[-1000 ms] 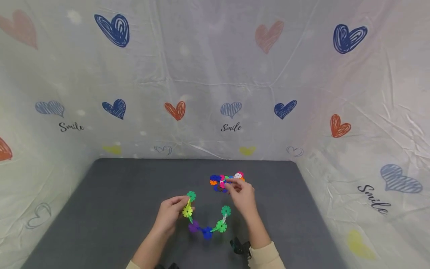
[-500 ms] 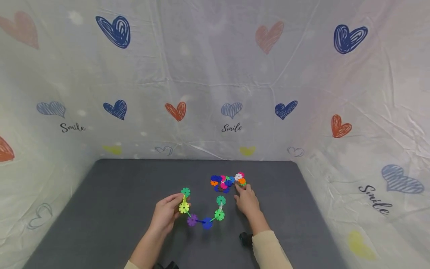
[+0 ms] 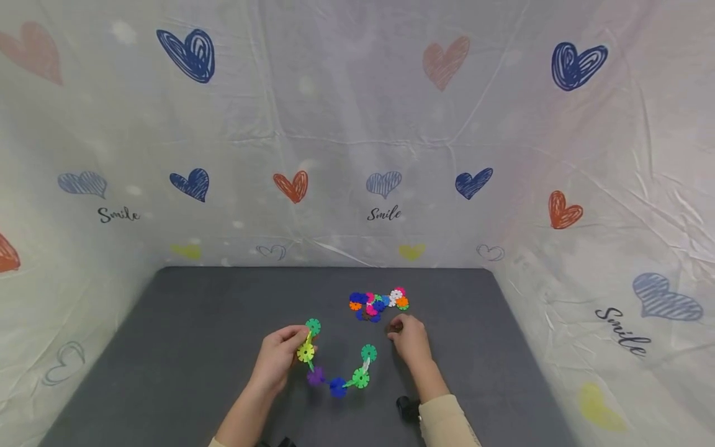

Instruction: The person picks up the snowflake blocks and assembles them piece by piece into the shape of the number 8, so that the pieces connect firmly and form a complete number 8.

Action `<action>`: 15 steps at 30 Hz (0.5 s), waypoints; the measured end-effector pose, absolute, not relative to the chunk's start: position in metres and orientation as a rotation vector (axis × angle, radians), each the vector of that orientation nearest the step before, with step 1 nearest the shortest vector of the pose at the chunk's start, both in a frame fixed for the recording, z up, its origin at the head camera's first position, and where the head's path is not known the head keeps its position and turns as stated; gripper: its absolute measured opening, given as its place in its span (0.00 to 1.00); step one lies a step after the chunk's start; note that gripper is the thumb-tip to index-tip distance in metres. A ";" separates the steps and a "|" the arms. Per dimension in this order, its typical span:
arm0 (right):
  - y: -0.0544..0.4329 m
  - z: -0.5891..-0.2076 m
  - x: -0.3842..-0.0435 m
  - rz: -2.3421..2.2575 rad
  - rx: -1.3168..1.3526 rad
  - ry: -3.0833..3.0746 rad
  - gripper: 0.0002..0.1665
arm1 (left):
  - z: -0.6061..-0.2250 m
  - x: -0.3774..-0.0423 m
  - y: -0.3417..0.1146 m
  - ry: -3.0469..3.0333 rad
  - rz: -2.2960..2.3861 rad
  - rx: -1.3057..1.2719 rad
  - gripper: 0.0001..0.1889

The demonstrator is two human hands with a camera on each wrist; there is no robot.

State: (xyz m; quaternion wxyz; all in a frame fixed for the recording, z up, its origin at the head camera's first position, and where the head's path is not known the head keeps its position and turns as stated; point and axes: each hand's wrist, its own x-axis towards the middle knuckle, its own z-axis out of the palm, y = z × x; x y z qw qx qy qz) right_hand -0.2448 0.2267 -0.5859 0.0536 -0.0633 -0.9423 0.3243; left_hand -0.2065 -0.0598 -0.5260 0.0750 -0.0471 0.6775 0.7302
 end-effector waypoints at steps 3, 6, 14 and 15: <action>0.228 -0.587 -0.246 1.059 -0.201 -2.863 0.14 | -0.524 -0.205 -0.059 2.074 2.156 -0.112 0.18; 0.225 -0.583 -0.244 1.017 -0.147 -2.871 0.10 | -0.523 -0.204 -0.058 2.079 2.154 -0.095 0.18; 0.190 -0.536 -0.221 1.225 0.084 -2.594 0.07 | -0.521 -0.204 -0.053 2.082 2.146 -0.073 0.18; 0.184 -0.531 -0.217 1.311 0.125 -2.546 0.06 | -0.522 -0.204 -0.053 2.089 2.141 -0.075 0.18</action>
